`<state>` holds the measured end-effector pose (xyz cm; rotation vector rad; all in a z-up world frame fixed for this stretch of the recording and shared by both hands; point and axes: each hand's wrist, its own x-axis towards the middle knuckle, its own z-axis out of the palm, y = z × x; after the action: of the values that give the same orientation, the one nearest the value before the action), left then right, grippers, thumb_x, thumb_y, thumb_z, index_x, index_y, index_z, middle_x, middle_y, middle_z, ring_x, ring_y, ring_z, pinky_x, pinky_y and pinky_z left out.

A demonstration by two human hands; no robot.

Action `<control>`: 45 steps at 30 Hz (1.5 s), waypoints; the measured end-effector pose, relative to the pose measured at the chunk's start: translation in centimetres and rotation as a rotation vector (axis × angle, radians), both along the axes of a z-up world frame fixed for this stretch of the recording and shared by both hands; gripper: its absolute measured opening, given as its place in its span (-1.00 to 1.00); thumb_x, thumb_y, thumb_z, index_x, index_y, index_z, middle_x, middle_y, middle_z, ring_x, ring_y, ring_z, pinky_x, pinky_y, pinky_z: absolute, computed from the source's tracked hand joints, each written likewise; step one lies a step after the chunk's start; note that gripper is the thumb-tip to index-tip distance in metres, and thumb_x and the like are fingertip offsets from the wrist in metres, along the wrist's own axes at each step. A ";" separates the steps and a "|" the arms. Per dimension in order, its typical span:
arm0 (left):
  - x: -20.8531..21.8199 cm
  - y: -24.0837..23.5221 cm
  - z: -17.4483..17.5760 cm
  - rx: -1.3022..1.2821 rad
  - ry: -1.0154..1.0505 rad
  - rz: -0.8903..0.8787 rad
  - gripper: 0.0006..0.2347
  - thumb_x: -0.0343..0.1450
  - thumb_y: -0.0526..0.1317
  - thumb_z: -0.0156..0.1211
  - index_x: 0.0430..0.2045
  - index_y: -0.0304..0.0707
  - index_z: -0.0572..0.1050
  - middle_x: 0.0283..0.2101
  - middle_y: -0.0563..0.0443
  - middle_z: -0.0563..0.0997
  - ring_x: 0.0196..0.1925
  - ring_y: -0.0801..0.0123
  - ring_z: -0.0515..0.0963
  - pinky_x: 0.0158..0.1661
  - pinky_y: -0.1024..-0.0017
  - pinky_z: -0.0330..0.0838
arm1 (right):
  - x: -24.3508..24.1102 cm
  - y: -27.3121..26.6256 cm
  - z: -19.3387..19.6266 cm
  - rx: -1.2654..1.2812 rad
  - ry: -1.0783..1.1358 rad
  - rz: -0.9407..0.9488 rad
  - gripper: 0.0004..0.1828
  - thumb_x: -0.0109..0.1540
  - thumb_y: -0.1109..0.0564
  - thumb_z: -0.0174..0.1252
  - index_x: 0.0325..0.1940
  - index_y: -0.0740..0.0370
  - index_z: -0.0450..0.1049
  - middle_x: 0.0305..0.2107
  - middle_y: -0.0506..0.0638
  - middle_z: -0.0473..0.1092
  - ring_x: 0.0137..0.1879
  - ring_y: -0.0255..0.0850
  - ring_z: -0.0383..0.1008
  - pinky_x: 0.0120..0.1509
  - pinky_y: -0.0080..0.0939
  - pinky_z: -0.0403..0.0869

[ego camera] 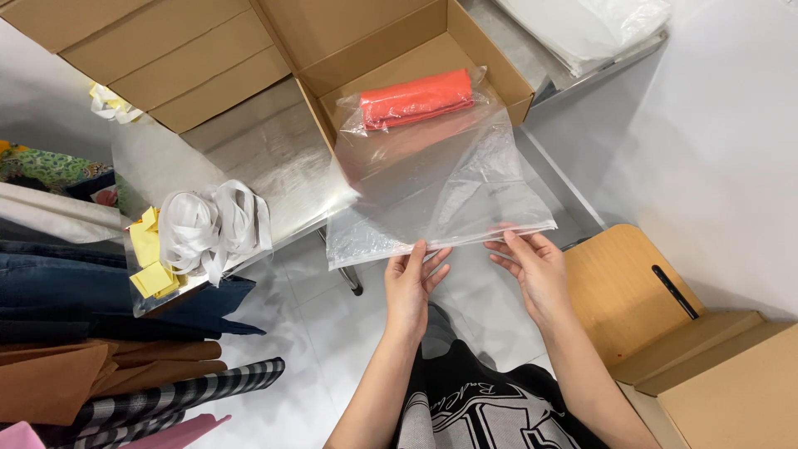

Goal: Hanging clothes on a rack and packing items into cardboard boxes for shipping

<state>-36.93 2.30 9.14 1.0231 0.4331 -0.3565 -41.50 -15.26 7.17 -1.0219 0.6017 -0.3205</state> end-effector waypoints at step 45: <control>-0.9 6.9 -0.2 1.781 -0.948 -0.075 -0.90 0.45 -0.05 0.33 -0.31 0.22 0.78 0.63 -0.24 0.05 0.64 -0.41 -0.18 0.43 -0.33 -0.29 | -1.0 -2.0 -1.4 -0.252 0.052 -0.123 -0.85 0.41 0.14 0.26 -0.21 0.22 0.51 -0.40 0.05 0.54 -0.32 -0.27 0.62 -0.16 -0.32 0.62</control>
<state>-37.80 9.15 8.94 2.7254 -0.3214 0.6535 -42.48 -17.28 5.79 -1.2401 0.6848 -0.4886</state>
